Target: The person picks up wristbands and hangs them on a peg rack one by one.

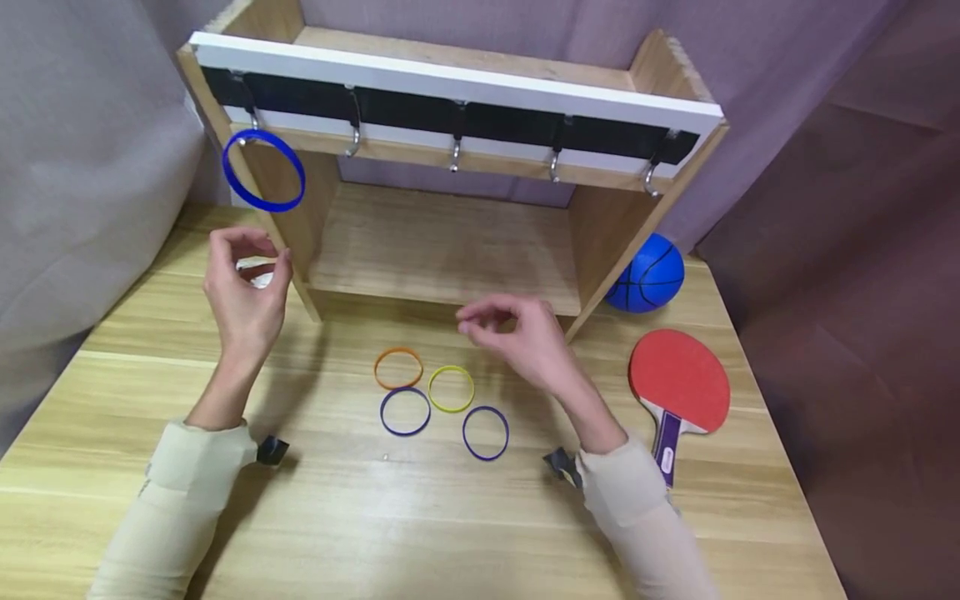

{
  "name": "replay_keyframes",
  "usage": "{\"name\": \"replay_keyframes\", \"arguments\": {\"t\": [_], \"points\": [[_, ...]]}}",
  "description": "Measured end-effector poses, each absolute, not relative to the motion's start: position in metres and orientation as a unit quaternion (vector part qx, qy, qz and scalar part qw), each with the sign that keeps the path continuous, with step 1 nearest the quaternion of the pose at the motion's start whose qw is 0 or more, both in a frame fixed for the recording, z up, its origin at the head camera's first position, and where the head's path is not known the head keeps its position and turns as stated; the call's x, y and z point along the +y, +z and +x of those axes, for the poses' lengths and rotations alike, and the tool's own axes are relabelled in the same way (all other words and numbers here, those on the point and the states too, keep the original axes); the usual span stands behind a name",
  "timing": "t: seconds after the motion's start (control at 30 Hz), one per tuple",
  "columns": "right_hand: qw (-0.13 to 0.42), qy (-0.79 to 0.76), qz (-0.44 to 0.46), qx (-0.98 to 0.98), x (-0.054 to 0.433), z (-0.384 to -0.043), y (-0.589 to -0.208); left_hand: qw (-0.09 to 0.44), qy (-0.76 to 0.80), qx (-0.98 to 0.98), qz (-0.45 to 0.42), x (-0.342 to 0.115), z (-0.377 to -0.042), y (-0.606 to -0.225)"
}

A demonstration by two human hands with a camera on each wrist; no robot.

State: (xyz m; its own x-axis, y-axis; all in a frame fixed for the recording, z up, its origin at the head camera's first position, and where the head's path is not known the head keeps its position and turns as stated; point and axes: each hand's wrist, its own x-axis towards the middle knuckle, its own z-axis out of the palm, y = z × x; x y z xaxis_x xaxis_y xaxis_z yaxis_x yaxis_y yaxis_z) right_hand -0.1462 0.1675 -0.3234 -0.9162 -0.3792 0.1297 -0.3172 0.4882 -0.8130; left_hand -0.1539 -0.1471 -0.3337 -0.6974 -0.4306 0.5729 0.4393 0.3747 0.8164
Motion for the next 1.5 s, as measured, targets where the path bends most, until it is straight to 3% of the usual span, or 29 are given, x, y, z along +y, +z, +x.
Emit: {"name": "replay_keyframes", "arguments": {"t": [0.2,0.47,1.27,1.5], "points": [[0.094,-0.344,-0.238,0.904,0.205,-0.122,-0.362,0.395,-0.563,-0.726,0.004,-0.150,-0.154,-0.335],[0.099,-0.272,-0.203,0.935,0.213,-0.110,-0.396,0.399,-0.560,-0.726,0.004,-0.150,-0.154,-0.337],[0.103,-0.247,-0.186,0.945,0.221,-0.106,-0.400,0.400,-0.559,-0.726,-0.010,-0.145,-0.156,-0.337],[0.167,-0.350,-0.227,0.893,0.227,-0.106,-0.392,0.401,-0.557,-0.727,-0.010,-0.145,-0.156,-0.336]]}}
